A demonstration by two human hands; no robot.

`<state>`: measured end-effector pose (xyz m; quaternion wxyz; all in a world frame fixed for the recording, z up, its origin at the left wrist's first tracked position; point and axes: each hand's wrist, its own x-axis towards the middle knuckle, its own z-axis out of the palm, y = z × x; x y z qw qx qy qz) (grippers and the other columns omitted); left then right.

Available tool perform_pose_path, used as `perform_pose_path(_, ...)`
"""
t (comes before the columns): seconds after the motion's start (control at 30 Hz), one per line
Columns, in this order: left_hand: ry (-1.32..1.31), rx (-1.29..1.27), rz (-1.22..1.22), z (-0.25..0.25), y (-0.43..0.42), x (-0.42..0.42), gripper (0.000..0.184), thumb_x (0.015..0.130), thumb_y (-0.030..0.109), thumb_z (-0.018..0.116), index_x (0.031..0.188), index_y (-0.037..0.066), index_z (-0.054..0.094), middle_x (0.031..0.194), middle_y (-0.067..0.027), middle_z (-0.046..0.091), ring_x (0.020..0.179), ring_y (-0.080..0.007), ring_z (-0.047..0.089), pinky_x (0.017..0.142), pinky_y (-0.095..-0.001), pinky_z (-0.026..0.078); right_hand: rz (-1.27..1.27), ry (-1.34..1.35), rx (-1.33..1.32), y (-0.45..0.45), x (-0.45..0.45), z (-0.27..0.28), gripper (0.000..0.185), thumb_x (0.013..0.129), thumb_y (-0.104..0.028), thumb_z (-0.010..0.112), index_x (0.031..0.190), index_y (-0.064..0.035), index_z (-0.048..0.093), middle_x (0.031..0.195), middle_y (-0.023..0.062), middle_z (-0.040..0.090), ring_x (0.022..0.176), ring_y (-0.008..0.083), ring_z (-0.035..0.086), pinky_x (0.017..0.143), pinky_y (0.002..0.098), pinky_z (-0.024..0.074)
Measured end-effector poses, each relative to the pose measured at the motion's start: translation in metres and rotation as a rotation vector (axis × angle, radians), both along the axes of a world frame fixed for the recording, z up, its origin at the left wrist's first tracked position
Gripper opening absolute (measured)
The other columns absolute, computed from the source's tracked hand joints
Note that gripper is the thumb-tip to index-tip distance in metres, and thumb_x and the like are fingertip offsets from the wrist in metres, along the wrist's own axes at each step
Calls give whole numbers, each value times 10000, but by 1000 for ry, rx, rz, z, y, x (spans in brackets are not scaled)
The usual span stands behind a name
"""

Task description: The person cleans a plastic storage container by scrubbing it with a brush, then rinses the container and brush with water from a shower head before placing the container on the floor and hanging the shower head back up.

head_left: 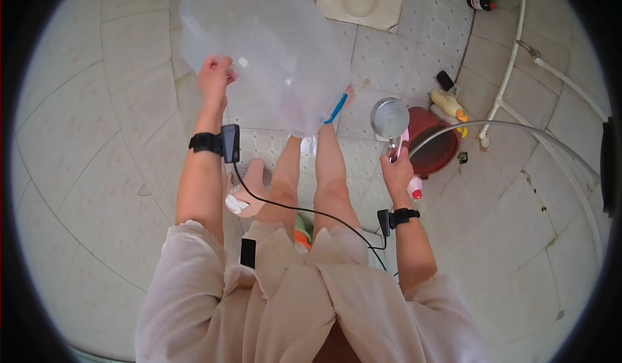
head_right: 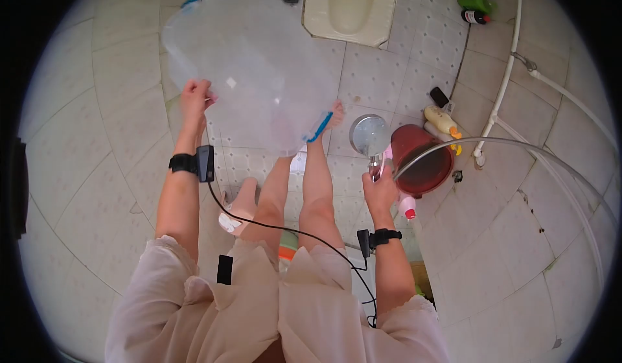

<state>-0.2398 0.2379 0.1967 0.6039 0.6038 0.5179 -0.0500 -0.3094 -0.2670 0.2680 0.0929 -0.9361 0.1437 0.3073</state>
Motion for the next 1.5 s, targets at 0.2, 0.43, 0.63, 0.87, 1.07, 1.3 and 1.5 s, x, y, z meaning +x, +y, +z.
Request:
perform_pose_path(0.2, -110, -196, 135, 17, -32, -41, 142, 949, 137, 711, 943, 103, 574, 874, -17, 620, 776, -137, 675, 737, -318, 601, 79, 19, 19, 5, -5, 3, 308, 788, -309, 744, 953, -91, 603, 766, 120, 695, 706, 365, 699, 685, 497, 543)
perform_pose_path(0.43, -127, -372, 281, 17, -75, -59, 148, 983, 162, 695, 1024, 88, 575, 970, -53, 628, 892, -183, 686, 831, -382, 624, 28, -45, 206, 76, 39, 40, 280, 788, -236, 754, 951, -66, 603, 751, 125, 697, 685, 337, 700, 655, 447, 545)
perform_pose_path(0.63, 107, -624, 294, -29, -115, -87, 226, 1026, 212, 620, 1129, 11, 601, 1005, -113, 645, 891, -227, 692, 815, -388, 627, -19, -105, 552, 147, 82, 81, 267, 803, -200, 750, 960, -52, 593, 732, 120, 681, 636, 281, 672, 634, 398, 536)
perform_pose_path(0.87, 182, -923, 151, 15, -182, -85, 330, 1044, 218, 529, 1299, 16, 592, 1325, -149, 643, 1180, -250, 671, 974, -374, 555, 317, -117, 479, 158, 79, 89, 265, 820, -241, 752, 976, -84, 605, 714, 107, 681, 639, 326, 687, 634, 442, 542)
perform_pose_path(1.07, -211, -981, 57, 97, -180, -115, 357, 1019, 172, 611, 1359, 68, 590, 1319, -84, 663, 1175, -221, 659, 978, -375, 537, 543, -103, 317, 146, 51, 68, 318, 850, -301, 761, 1020, -93, 591, 789, 143, 726, 710, 393, 716, 647, 512, 561)
perform_pose_path(1.3, -358, -885, 520, 83, -168, -150, 334, 1001, 226, 712, 1292, 85, 627, 1235, -75, 692, 1128, -176, 648, 898, -343, 539, 667, -23, 514, 208, 21, 56, 459, 910, -439, 735, 1188, -99, 600, 871, 143, 752, 813, 432, 722, 733, 519, 569)
perform_pose_path(1.5, -408, -867, 701, 21, -160, -182, 129, 990, 186, 706, 1079, 107, 653, 1085, -60, 708, 1031, -184, 664, 973, -419, 474, 620, 174, 387, 243, 63, -2, 372, 1094, -414, 439, 1102, -101, 639, 969, 192, 736, 882, 445, 696, 741, 567, 524)
